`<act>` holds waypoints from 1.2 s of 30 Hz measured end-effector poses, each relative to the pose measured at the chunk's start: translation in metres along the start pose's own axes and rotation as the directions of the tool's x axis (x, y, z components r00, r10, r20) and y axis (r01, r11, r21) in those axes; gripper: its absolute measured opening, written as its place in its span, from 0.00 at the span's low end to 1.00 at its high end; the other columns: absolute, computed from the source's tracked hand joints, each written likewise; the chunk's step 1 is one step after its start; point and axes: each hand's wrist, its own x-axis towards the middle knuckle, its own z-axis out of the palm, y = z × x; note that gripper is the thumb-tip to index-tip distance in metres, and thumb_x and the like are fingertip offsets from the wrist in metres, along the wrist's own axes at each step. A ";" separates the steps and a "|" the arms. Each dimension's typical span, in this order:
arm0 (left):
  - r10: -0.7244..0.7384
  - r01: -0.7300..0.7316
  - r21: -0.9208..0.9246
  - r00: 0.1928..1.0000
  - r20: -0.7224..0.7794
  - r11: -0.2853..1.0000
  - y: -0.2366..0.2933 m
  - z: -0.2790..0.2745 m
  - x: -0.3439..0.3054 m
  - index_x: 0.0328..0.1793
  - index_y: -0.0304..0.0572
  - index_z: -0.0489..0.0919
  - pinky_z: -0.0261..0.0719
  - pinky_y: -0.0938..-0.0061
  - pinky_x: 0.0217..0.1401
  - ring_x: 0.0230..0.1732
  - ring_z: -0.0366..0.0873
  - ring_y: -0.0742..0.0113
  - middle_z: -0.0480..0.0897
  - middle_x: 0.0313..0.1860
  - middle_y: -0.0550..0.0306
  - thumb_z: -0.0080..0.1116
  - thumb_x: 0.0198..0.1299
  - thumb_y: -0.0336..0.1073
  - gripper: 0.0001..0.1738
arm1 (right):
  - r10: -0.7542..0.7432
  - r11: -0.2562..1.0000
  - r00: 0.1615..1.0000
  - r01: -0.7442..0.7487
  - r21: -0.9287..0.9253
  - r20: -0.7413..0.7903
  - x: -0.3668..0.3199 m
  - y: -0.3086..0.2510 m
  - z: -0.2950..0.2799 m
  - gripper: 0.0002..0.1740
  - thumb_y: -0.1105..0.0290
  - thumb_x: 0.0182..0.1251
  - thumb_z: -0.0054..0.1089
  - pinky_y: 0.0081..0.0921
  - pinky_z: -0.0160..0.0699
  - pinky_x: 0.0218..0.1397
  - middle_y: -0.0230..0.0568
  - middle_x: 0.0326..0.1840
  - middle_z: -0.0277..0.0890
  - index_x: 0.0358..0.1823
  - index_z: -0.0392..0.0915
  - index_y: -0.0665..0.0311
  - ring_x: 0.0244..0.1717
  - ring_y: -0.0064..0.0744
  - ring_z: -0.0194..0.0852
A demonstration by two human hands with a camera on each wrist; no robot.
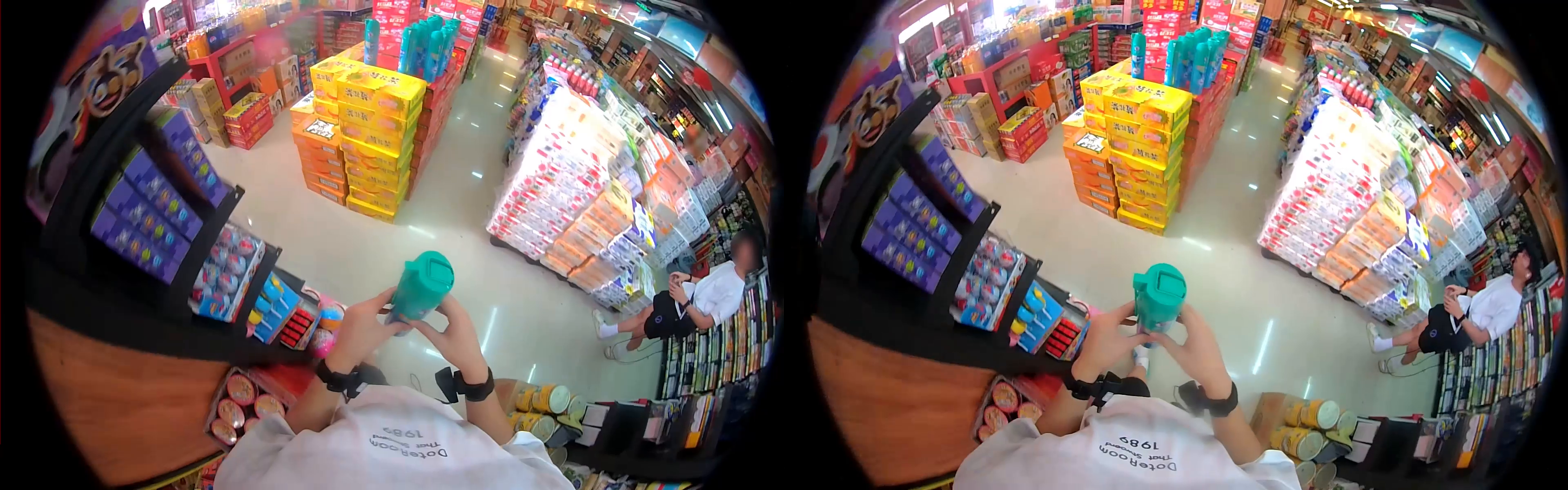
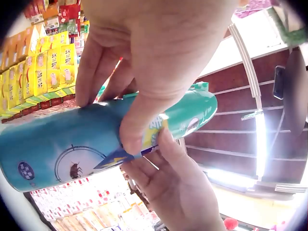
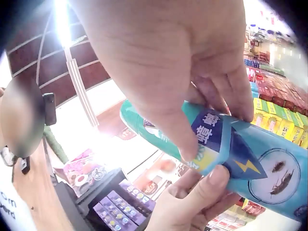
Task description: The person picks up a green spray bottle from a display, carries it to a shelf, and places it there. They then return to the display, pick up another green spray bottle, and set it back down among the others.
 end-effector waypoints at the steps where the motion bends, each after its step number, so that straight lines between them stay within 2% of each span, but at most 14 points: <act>1: -0.002 0.002 -0.011 1.000 0.011 1.000 -0.005 -0.002 0.018 0.76 0.50 0.78 0.87 0.62 0.55 0.53 0.91 0.49 0.89 0.56 0.43 0.83 0.50 0.44 0.44 | 0.000 1.000 1.000 0.000 -0.015 -0.024 0.016 0.008 0.002 0.31 0.69 0.62 0.79 0.41 0.82 0.65 0.51 0.57 0.85 0.65 0.77 0.67 0.59 0.49 0.85; 5: 0.050 -0.051 -0.019 0.999 -0.014 0.999 -0.021 -0.027 0.100 0.75 0.47 0.79 0.86 0.61 0.57 0.53 0.90 0.48 0.89 0.54 0.42 0.82 0.52 0.42 0.42 | 0.008 1.000 0.999 -0.007 0.013 -0.050 0.096 0.022 0.009 0.29 0.69 0.63 0.79 0.40 0.82 0.67 0.50 0.56 0.86 0.64 0.79 0.69 0.60 0.45 0.86; 8: 0.100 -0.102 -0.049 0.994 -0.038 0.994 -0.023 -0.051 0.156 0.74 0.46 0.79 0.86 0.61 0.58 0.53 0.90 0.48 0.89 0.53 0.42 0.83 0.51 0.42 0.42 | 0.055 0.993 0.994 -0.046 0.109 -0.089 0.154 0.023 0.010 0.28 0.70 0.63 0.80 0.39 0.81 0.71 0.48 0.57 0.87 0.63 0.80 0.70 0.61 0.42 0.86; 9: 0.124 -0.126 -0.050 0.991 -0.045 0.991 -0.024 -0.058 0.176 0.74 0.46 0.79 0.86 0.61 0.58 0.53 0.90 0.48 0.89 0.53 0.42 0.83 0.50 0.42 0.42 | 0.052 0.993 0.997 -0.045 0.109 -0.061 0.174 0.032 0.009 0.34 0.70 0.62 0.81 0.38 0.80 0.72 0.51 0.58 0.86 0.68 0.76 0.71 0.63 0.41 0.86; 12: 0.175 -0.180 -0.055 0.981 -0.088 0.982 -0.029 -0.070 0.219 0.73 0.46 0.79 0.87 0.61 0.57 0.52 0.91 0.48 0.89 0.53 0.42 0.83 0.50 0.42 0.42 | 0.083 0.975 0.969 -0.031 0.220 -0.231 0.223 0.032 0.019 0.42 0.69 0.60 0.83 0.39 0.81 0.71 0.54 0.58 0.86 0.73 0.70 0.71 0.63 0.43 0.86; 15: 0.176 -0.179 -0.006 0.971 -0.161 0.984 -0.036 -0.085 0.262 0.73 0.46 0.80 0.88 0.62 0.55 0.51 0.91 0.49 0.90 0.52 0.42 0.84 0.49 0.42 0.43 | 0.083 0.964 0.966 -0.016 0.266 -0.245 0.276 0.043 0.026 0.48 0.68 0.58 0.85 0.40 0.81 0.71 0.58 0.58 0.86 0.76 0.64 0.71 0.63 0.45 0.86; 18: 0.099 -0.099 0.009 0.979 -0.177 0.995 -0.048 -0.095 0.302 0.73 0.46 0.80 0.88 0.62 0.54 0.51 0.91 0.49 0.90 0.52 0.42 0.84 0.47 0.42 0.43 | 0.050 0.992 0.994 -0.039 0.117 -0.095 0.329 0.071 0.025 0.47 0.69 0.57 0.85 0.39 0.82 0.70 0.57 0.58 0.87 0.76 0.66 0.70 0.63 0.45 0.87; 22: 0.099 -0.101 0.005 0.967 -0.233 0.995 -0.067 -0.104 0.370 0.73 0.49 0.80 0.88 0.62 0.53 0.51 0.91 0.48 0.90 0.51 0.43 0.85 0.47 0.42 0.44 | 0.006 0.992 0.999 -0.001 0.122 -0.047 0.405 0.093 0.022 0.46 0.70 0.57 0.84 0.39 0.83 0.68 0.55 0.57 0.87 0.75 0.67 0.69 0.61 0.45 0.88; 24: 0.036 -0.032 0.025 0.979 -0.201 0.999 -0.062 -0.111 0.408 0.71 0.44 0.81 0.88 0.62 0.55 0.52 0.91 0.49 0.90 0.52 0.44 0.84 0.48 0.39 0.41 | -0.021 0.995 0.999 0.025 0.100 -0.048 0.439 0.110 0.017 0.45 0.70 0.57 0.84 0.38 0.83 0.67 0.54 0.58 0.87 0.74 0.68 0.69 0.61 0.45 0.88; 25: -0.002 0.009 0.037 0.983 -0.182 0.999 -0.058 -0.114 0.424 0.70 0.41 0.82 0.88 0.62 0.56 0.52 0.91 0.49 0.90 0.53 0.44 0.83 0.49 0.37 0.39 | -0.020 0.995 0.999 0.023 0.102 -0.034 0.456 0.118 0.014 0.45 0.71 0.57 0.84 0.38 0.83 0.67 0.54 0.58 0.87 0.74 0.68 0.69 0.60 0.45 0.88; 28: 0.018 -0.009 0.046 0.980 -0.198 0.999 -0.059 -0.122 0.492 0.70 0.42 0.82 0.88 0.62 0.55 0.52 0.91 0.48 0.91 0.53 0.45 0.83 0.49 0.39 0.39 | -0.056 0.991 0.998 0.057 0.123 -0.016 0.531 0.132 0.000 0.45 0.71 0.57 0.84 0.38 0.83 0.66 0.54 0.58 0.87 0.75 0.68 0.69 0.60 0.44 0.88; 32: -0.021 0.039 0.086 0.978 -0.208 0.996 -0.052 -0.135 0.570 0.71 0.42 0.81 0.88 0.62 0.54 0.51 0.91 0.48 0.91 0.54 0.47 0.84 0.49 0.40 0.41 | -0.070 0.976 0.998 0.070 0.205 -0.007 0.608 0.154 -0.016 0.44 0.72 0.57 0.84 0.38 0.83 0.66 0.52 0.60 0.86 0.74 0.69 0.68 0.60 0.43 0.87; 35: 0.043 -0.004 0.139 0.960 -0.278 0.990 -0.061 -0.141 0.617 0.71 0.42 0.81 0.88 0.63 0.53 0.49 0.92 0.50 0.91 0.52 0.48 0.84 0.48 0.39 0.41 | -0.104 0.960 0.995 0.099 0.262 0.004 0.661 0.174 -0.017 0.43 0.73 0.57 0.84 0.37 0.83 0.66 0.50 0.61 0.84 0.73 0.69 0.67 0.61 0.42 0.86; 36: 0.018 0.018 0.127 0.960 -0.280 0.992 -0.061 -0.144 0.627 0.71 0.42 0.81 0.88 0.64 0.52 0.48 0.92 0.51 0.91 0.51 0.48 0.84 0.47 0.40 0.41 | -0.119 0.957 0.993 0.113 0.268 0.009 0.676 0.178 -0.017 0.43 0.73 0.56 0.84 0.37 0.83 0.66 0.50 0.62 0.83 0.73 0.70 0.67 0.61 0.42 0.85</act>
